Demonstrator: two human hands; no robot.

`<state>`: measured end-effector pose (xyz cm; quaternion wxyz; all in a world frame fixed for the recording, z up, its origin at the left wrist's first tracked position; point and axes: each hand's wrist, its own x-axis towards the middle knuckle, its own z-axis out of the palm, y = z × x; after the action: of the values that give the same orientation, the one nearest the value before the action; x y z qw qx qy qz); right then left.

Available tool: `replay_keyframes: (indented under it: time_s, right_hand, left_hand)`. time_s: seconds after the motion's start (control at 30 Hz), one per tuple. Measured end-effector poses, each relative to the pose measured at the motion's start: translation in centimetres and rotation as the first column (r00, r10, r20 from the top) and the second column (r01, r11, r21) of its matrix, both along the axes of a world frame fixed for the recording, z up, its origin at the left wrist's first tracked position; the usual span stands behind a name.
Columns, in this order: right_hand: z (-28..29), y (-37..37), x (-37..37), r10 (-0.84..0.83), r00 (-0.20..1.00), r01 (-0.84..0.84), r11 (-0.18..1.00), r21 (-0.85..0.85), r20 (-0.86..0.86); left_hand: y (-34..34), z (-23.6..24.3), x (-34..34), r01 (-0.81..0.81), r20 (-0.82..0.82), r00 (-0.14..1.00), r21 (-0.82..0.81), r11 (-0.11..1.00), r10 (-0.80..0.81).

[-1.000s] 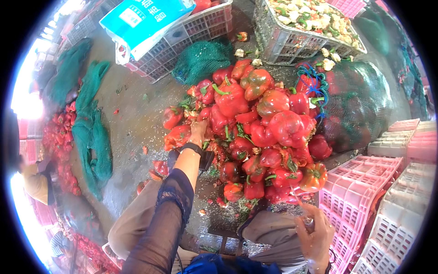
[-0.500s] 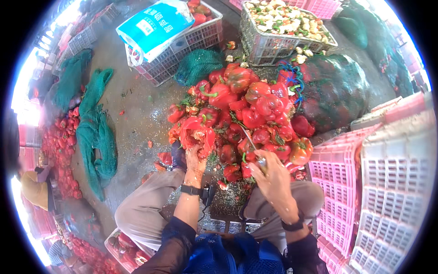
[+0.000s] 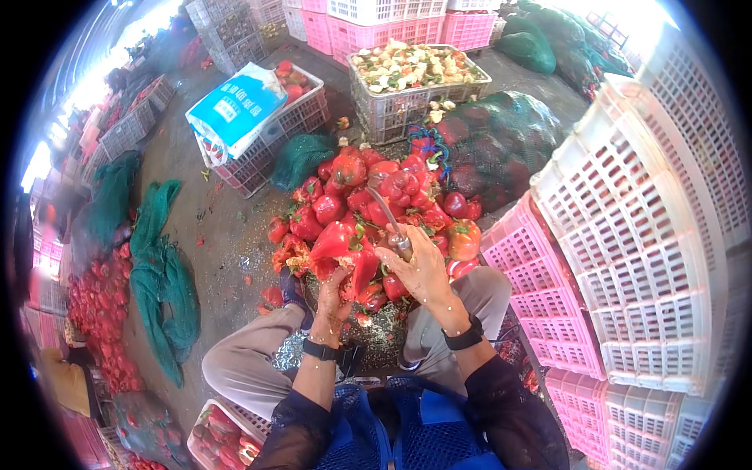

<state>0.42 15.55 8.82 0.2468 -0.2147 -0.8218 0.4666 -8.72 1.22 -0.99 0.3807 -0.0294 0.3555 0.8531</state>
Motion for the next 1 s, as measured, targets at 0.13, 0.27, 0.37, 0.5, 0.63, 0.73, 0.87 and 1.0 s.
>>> replay_keyframes:
  time_s: [0.13,0.27,0.37,0.5,0.63,0.73,0.87,1.0]
  right_hand:
    - [0.3,0.3,0.7,0.072,0.997,-0.066,0.985,-0.158,0.032]
    - [-0.3,1.1,1.1,0.050,0.988,-0.053,0.998,0.015,0.146]
    - [0.1,1.2,1.5,0.030,0.989,-0.047,0.992,0.118,0.145]
    - [0.4,1.7,2.3,0.112,0.991,-0.129,0.947,0.294,0.073]
    - [1.7,1.7,2.4,0.215,0.966,-0.244,0.941,0.235,0.142]
    - [1.8,1.8,2.1,0.278,0.956,-0.290,0.943,0.163,0.093]
    - [0.3,2.6,1.7,0.087,0.990,-0.060,0.974,0.220,-0.114]
    - [1.3,0.5,4.1,-0.185,0.982,0.187,0.981,-0.049,0.049]
  left_hand:
    - [-0.3,-0.2,1.0,0.148,-0.101,0.983,-0.068,0.987,-0.154]
    - [0.7,1.4,2.1,0.236,-0.105,0.962,-0.153,0.960,-0.253]
    - [0.9,3.7,2.5,0.051,-0.426,0.896,-0.191,0.980,-0.130]
    - [0.5,9.0,0.1,-0.198,-0.895,0.052,-0.443,0.874,-0.442]
    - [1.2,9.6,-0.7,-0.099,-0.812,-0.058,-0.574,0.813,-0.581]
    - [2.5,8.1,-1.2,0.012,-0.798,0.123,-0.593,0.805,-0.590]
    - [3.5,5.7,-1.1,-0.048,-0.768,0.447,-0.533,0.845,-0.459]
    - [2.6,3.0,-0.9,-0.391,-0.818,0.454,-0.539,0.746,-0.353]
